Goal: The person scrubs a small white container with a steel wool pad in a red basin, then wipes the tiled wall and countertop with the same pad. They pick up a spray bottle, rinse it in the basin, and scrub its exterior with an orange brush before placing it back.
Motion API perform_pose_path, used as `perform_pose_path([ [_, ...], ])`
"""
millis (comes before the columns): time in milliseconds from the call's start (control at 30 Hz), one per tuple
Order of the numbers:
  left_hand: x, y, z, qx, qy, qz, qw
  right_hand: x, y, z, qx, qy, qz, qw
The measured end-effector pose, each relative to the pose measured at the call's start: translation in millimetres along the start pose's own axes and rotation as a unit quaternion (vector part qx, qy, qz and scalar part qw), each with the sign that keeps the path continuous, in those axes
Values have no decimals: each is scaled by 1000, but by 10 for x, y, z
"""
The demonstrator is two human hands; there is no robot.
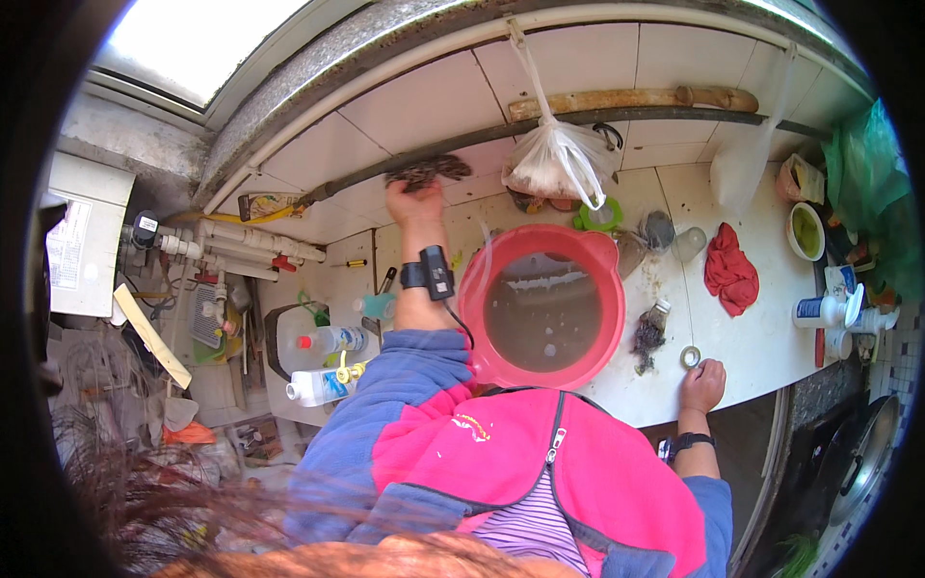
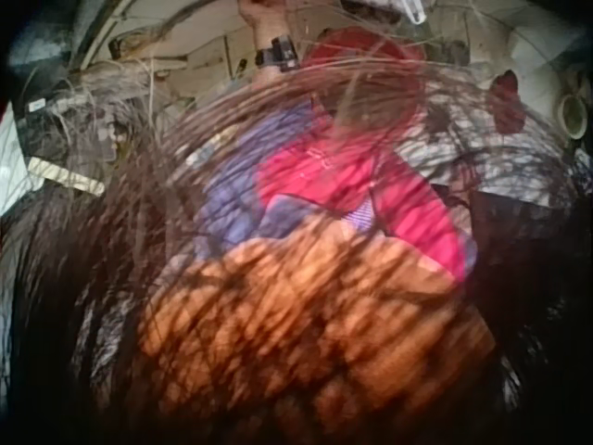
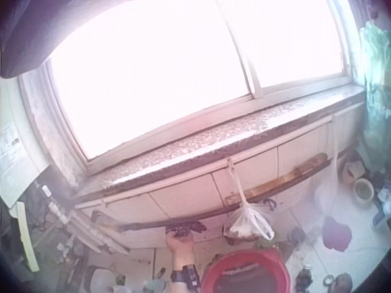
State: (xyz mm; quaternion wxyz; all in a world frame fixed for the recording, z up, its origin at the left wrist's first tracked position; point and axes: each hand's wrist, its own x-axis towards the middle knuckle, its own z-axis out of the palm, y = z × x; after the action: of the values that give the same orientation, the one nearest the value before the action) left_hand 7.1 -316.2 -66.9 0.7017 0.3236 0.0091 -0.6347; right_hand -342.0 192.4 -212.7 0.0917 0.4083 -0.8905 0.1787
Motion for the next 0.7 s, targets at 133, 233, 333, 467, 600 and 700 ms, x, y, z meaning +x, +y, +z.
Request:
perform_pose_path([
  [133,175,457,-255,48,42,79,995,11,-15,3,-13,-3,7,1000],
  [233,354,532,-509,108,101,107,983,17,-10,11,-17,-10,6,1000],
  [333,535,333,-651,161,108,39,980,20,-10,15,-23,-12,11,1000],
  [467,559,-310,-642,237,-57,-139,960,27,-33,2,-31,-18,8,999],
  [600,534,-728,-556,145,-76,-242,956,28,-43,-1,-28,-15,11,999],
  [700,672,-364,-759,440,-170,-36,881,27,-18,7,-19,-11,0,1000],
])
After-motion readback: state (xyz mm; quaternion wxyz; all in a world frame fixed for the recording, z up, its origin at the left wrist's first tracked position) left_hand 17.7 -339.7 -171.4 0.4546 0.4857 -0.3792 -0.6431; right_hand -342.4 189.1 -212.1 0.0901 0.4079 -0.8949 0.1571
